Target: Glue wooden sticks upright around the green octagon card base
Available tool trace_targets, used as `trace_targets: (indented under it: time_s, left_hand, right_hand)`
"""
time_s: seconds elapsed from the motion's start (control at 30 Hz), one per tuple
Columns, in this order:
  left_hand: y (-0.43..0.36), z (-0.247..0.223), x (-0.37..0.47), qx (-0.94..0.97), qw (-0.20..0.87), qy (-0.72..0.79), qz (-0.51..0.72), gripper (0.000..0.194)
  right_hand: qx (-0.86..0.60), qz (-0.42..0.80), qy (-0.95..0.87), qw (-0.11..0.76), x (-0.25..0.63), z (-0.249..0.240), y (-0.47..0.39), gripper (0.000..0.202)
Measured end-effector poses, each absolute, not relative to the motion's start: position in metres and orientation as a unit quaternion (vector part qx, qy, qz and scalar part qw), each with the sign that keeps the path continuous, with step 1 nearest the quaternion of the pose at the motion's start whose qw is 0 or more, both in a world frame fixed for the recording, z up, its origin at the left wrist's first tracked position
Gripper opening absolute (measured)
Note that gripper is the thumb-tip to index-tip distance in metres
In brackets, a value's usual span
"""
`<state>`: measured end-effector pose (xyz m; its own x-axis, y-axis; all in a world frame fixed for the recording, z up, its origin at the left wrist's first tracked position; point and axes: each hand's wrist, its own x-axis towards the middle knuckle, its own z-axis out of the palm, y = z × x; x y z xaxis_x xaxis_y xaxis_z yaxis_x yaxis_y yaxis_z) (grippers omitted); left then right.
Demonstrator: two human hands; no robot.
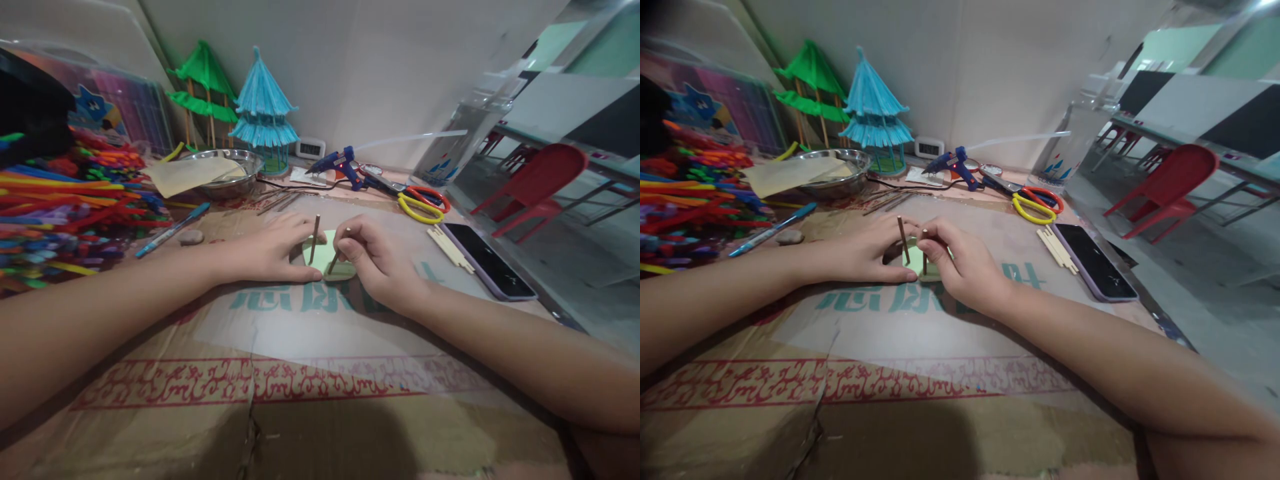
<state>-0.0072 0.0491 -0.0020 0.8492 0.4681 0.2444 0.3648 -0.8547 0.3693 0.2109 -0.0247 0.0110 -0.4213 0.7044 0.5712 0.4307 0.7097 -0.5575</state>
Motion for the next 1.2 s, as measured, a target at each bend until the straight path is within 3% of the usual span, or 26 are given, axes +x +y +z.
trace_targets:
  time_s: [1.2]
  left_hand:
    - [0.0473, 0.0008, -0.0061, 0.952, 0.149, 0.224, 0.148, 0.052]
  right_hand:
    - [-0.335, 0.165, -0.834, 0.405, 0.2090, 0.0120, -0.0240, 0.012]
